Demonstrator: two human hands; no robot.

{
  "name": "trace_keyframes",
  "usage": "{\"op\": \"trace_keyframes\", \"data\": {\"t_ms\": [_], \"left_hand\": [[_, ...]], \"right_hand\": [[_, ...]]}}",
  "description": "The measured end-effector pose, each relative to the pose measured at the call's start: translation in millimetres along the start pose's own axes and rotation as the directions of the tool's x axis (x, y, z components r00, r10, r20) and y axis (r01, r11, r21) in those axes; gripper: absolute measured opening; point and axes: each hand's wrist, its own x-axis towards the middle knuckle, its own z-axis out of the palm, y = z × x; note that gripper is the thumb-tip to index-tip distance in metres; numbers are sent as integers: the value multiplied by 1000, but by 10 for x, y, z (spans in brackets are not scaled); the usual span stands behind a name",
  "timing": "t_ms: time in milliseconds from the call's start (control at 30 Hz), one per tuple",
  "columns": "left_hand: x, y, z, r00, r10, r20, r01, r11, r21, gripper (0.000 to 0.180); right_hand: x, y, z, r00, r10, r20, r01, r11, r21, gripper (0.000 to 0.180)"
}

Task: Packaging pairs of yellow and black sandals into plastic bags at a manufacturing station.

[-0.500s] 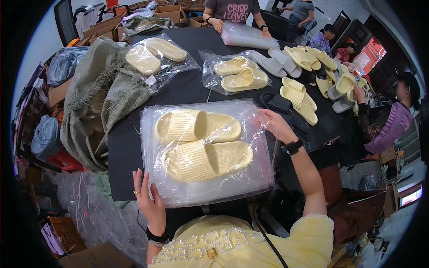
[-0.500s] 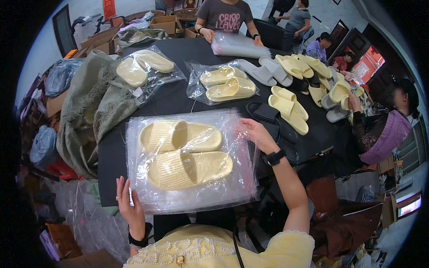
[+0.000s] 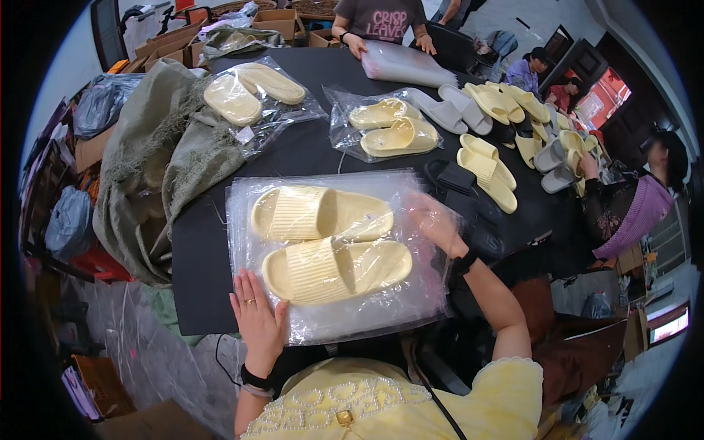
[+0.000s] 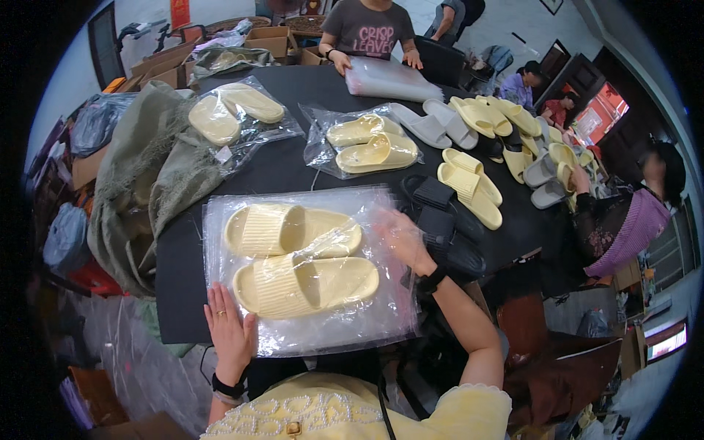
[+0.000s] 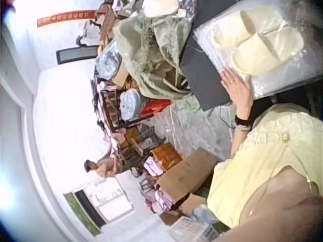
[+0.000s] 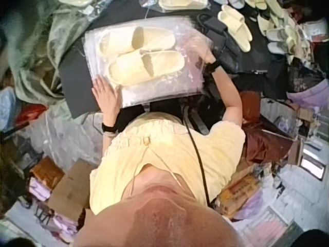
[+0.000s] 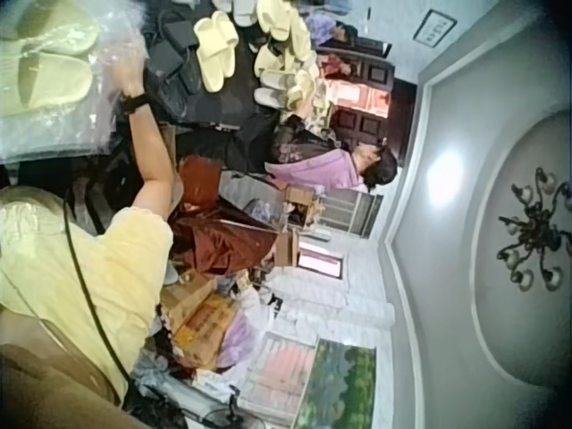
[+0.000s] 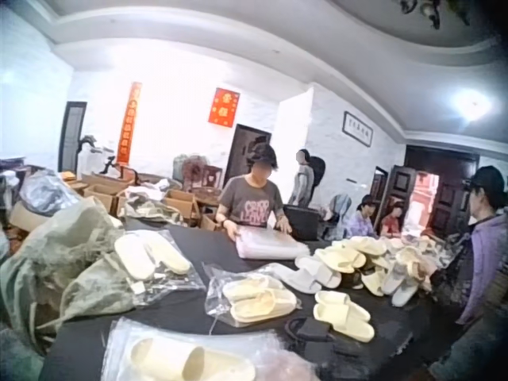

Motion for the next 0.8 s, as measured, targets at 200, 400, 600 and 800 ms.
{"op": "trace_keyframes", "data": {"t_ms": [200, 400, 600, 800], "left_hand": [[-4, 28, 9, 999, 42, -18, -41, 997, 62, 68], [-14, 13, 19, 1000, 13, -19, -11, 998, 63, 69], [-9, 8, 38, 999, 13, -37, -10, 996, 84, 73], [-6, 34, 40, 999, 11, -52, -8, 998, 67, 74]], "right_hand": [[296, 52, -364, 884, 422, -203, -198, 729, 655, 21], [6, -1, -211, 938, 324, 126, -339, 771, 540, 34], [22, -113, -105, 893, 421, 163, -446, 876, 183, 35], [73, 90, -56, 974, 226, 21, -226, 958, 177, 28]]}}
